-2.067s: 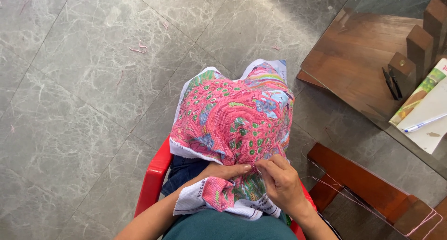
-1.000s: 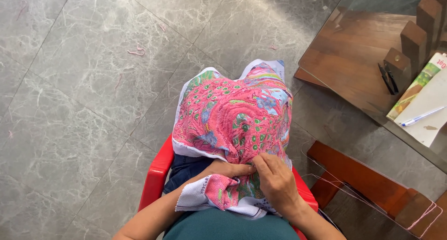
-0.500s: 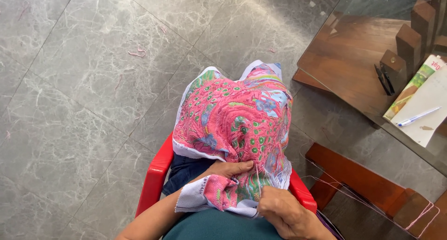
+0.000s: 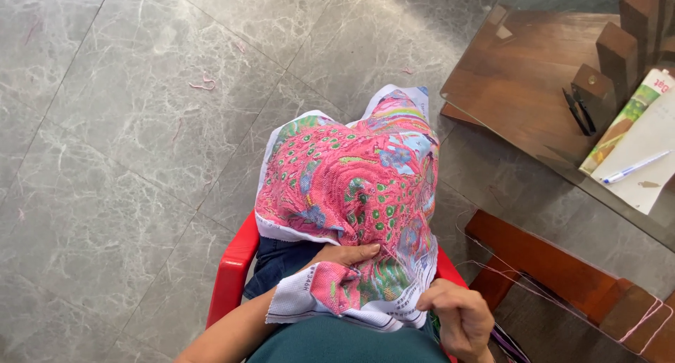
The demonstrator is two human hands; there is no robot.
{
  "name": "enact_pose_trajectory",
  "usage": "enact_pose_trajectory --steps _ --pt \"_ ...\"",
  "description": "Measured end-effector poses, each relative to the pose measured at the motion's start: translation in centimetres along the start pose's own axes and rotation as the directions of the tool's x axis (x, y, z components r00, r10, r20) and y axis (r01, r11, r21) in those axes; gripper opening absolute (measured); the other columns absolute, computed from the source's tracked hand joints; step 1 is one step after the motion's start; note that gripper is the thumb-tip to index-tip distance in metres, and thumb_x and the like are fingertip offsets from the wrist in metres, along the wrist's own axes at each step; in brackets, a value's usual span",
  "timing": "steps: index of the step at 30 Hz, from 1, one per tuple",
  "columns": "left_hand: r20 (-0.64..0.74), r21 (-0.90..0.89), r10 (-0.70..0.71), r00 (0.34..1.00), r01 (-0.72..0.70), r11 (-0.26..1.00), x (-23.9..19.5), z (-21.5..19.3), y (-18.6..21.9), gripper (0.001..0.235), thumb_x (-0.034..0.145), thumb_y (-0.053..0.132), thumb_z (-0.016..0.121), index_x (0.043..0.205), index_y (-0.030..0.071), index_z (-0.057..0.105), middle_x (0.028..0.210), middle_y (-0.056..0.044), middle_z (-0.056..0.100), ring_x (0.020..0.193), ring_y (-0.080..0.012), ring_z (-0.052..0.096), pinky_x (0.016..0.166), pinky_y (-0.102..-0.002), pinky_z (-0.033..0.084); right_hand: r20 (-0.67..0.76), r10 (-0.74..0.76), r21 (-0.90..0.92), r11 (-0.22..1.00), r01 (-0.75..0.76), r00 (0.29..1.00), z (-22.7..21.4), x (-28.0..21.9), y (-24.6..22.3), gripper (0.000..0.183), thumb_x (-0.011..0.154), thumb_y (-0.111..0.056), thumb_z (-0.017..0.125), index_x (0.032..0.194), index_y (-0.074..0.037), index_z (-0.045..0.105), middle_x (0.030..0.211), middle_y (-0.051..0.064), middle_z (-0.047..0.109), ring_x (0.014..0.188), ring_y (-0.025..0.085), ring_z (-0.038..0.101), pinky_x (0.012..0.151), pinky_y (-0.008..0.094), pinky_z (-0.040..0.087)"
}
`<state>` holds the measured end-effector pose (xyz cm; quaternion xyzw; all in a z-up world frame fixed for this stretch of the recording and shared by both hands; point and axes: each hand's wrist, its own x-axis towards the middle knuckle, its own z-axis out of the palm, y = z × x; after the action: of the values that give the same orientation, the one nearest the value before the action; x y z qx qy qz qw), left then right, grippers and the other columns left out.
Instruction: The person is performing cross-stitching on a piece of fabric with a pre-printed pattern while sitting in a chair.
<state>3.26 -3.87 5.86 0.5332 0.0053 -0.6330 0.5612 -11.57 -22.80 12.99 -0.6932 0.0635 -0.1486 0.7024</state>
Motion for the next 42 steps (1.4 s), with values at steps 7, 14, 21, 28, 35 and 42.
enact_pose_trajectory --steps 7,14,21,28,35,42 --pt "0.288 0.345 0.34 0.895 -0.428 0.836 2.2 -2.7 -8.0 0.085 0.078 -0.013 0.057 0.157 0.014 0.042 0.163 -0.003 0.043 0.152 -0.0199 0.038 0.124 -0.028 0.027 -0.136 0.04 -0.072 0.996 -0.05 0.99 1.2 2.1 -0.2 0.014 0.102 -0.002 0.043 0.097 -0.007 0.054 0.067 -0.001 0.047 0.055 0.009 0.042 0.052 0.024 0.035" --pt "-0.037 0.004 -0.423 0.905 0.424 0.906 2.3 0.7 -3.4 0.05 0.091 0.047 0.062 0.14 0.037 0.066 0.148 0.024 0.061 0.135 0.0048 0.047 0.094 -0.019 0.044 -0.173 0.391 -0.062 0.912 -0.406 0.904 1.9 -2.3 4.3 0.015 0.104 -0.007 0.048 0.109 -0.005 0.062 0.076 0.003 0.059 0.067 0.013 0.058 0.061 0.028 0.054" --pt "0.19 0.132 0.155 0.969 -0.182 0.974 4.7 0.3 -8.3 0.065 0.086 0.003 0.066 0.149 0.009 0.05 0.156 -0.008 0.049 0.146 -0.0174 0.045 0.126 -0.029 0.03 -0.347 0.153 -0.47 0.825 -0.313 0.925 2.5 -1.5 3.8 0.014 0.093 -0.007 0.069 0.107 -0.008 0.075 0.093 0.004 0.073 0.083 0.014 0.067 0.075 0.024 0.059" --pt "-0.048 -0.602 -0.427 0.903 0.315 0.734 3.0 4.8 -0.3 0.033 0.091 0.013 0.071 0.121 -0.003 0.074 0.125 -0.014 0.074 0.111 -0.0163 0.067 0.109 -0.029 0.052 -0.293 -0.04 -0.742 0.64 -0.2 0.955 3.3 -2.1 5.5 0.013 0.095 -0.004 0.069 0.107 0.0 0.072 0.082 0.005 0.063 0.069 0.014 0.059 0.061 0.026 0.054" --pt "-0.084 -0.425 -0.325 0.942 0.261 0.867 4.3 2.9 -5.2 0.034 0.093 0.014 0.07 0.124 0.001 0.074 0.13 -0.009 0.073 0.12 -0.0106 0.064 0.116 -0.026 0.048 -0.251 -0.02 -0.735 0.655 -0.177 0.968 3.0 -1.8 5.5 0.015 0.094 -0.002 0.068 0.109 0.001 0.071 0.082 0.006 0.063 0.07 0.016 0.057 0.062 0.027 0.053" --pt "-0.012 -0.358 -0.216 0.976 0.197 0.913 5.1 2.5 -6.5 0.027 0.099 0.017 0.065 0.121 0.006 0.074 0.127 -0.001 0.07 0.117 -0.0041 0.058 0.116 -0.023 0.044 -0.225 -0.017 -0.773 0.612 -0.168 0.974 3.1 -1.3 5.2 0.013 0.093 0.004 0.067 0.105 0.001 0.07 0.079 0.006 0.06 0.067 0.017 0.055 0.063 0.03 0.053"
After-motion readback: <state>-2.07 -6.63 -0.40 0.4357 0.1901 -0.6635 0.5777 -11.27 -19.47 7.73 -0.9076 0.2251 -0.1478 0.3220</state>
